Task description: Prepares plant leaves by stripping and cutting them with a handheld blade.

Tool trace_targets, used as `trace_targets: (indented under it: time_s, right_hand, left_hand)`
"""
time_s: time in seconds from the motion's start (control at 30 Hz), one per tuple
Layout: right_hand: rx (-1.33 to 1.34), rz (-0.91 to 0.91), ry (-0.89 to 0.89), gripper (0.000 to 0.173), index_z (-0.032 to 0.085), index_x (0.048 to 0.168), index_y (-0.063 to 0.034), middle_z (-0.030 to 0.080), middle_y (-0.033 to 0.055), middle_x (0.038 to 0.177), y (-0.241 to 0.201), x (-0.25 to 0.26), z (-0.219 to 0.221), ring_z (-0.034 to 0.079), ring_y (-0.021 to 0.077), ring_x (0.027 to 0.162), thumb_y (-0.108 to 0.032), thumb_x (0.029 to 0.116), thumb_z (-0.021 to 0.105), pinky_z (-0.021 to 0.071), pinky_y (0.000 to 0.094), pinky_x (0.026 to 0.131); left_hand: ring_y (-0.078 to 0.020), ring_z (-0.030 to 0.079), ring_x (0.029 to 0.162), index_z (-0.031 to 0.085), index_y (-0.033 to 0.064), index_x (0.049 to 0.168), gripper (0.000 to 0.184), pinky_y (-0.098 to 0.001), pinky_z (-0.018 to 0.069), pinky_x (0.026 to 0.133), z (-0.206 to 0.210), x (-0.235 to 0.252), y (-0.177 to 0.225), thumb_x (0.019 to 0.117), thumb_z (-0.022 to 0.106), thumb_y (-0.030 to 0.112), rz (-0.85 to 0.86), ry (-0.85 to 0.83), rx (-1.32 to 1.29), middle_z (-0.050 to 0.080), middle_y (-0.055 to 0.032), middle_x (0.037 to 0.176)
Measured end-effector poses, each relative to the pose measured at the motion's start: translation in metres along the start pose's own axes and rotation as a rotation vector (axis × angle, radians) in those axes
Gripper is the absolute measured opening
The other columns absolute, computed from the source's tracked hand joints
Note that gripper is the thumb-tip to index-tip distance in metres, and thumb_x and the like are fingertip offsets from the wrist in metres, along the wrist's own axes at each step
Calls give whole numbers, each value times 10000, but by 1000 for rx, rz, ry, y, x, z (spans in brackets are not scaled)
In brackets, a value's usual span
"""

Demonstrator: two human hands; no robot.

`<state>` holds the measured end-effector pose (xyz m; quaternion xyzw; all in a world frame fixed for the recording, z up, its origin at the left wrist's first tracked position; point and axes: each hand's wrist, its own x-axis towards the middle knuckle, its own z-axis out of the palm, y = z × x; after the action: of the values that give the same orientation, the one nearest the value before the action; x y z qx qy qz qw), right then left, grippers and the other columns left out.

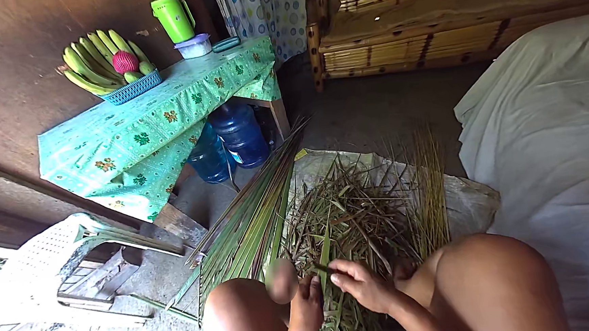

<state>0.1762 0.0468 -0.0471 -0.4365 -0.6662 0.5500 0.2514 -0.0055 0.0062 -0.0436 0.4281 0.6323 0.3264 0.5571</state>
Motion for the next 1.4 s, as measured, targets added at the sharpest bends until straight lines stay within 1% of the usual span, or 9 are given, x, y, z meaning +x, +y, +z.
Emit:
trace_targets:
  time_s: [0.17,0.37,0.47,0.67,0.87,1.07,1.17,1.23,1.4]
  right_hand:
    - [-253,-70,49,384,689,1267,4,726,196,1127,1,1,-2,701,308,1044,-249,1051,496,525,514,963]
    - [-172,17,184,357,699,1224,3,726,171,1058,16,21,-21,692,260,983,-240,1050,504,528,480,922]
    - [-109,168,266,396,614,1375,9,696,198,1219,21,30,-37,686,266,1063,-223,1079,489,517,454,991]
    - [-155,276,514,347,638,1314,-24,673,169,978,30,36,-56,638,270,846,-213,1098,442,512,488,828]
    - [-49,42,-38,358,679,1227,10,669,126,911,-8,0,-12,606,181,757,-222,1045,475,517,386,748]
    - [-192,-45,10,384,680,1287,-9,723,188,1140,0,0,-3,694,293,1073,-254,1061,489,515,506,988]
    - [-94,22,213,379,665,1300,0,714,170,1084,15,14,-20,676,237,964,-228,1059,483,526,446,916]
    - [-81,83,251,392,636,1348,13,713,192,1171,18,20,-32,690,250,1050,-224,1072,491,516,442,987]
    - [-16,1,56,338,696,1172,11,632,74,814,-1,7,-15,562,122,689,-211,1039,479,498,321,696]
  left_hand:
    - [-57,377,450,621,7,1019,279,-222,359,436,-4,-5,5,1109,400,150,-42,-13,-66,439,25,600]
    - [-32,359,433,593,46,982,261,-197,324,419,-9,-18,3,1102,377,128,-54,-98,-114,427,51,569]
    - [-24,365,446,603,64,972,259,-189,324,430,-13,-27,0,1098,386,131,-56,-114,-117,440,59,583]
    - [-23,352,431,595,65,959,271,-185,312,416,-18,-25,-2,1104,378,135,-69,-138,-123,432,56,572]
    - [-60,380,445,603,19,1031,277,-221,368,429,-12,11,9,1119,387,169,-94,-47,-72,437,23,606]
    - [-50,374,443,596,20,1080,265,-212,353,422,-3,11,17,1118,374,161,-86,-63,-79,433,29,607]
    - [-39,340,418,599,44,1034,284,-200,318,398,-5,-4,12,1115,354,161,-83,-139,-118,408,47,574]
    - [-31,346,430,604,44,1035,269,-194,317,410,-4,-11,9,1105,363,141,-50,-138,-103,421,54,583]
    - [-97,490,556,628,1,989,252,-289,465,562,-7,-2,5,1089,451,151,90,8,193,520,-15,699]
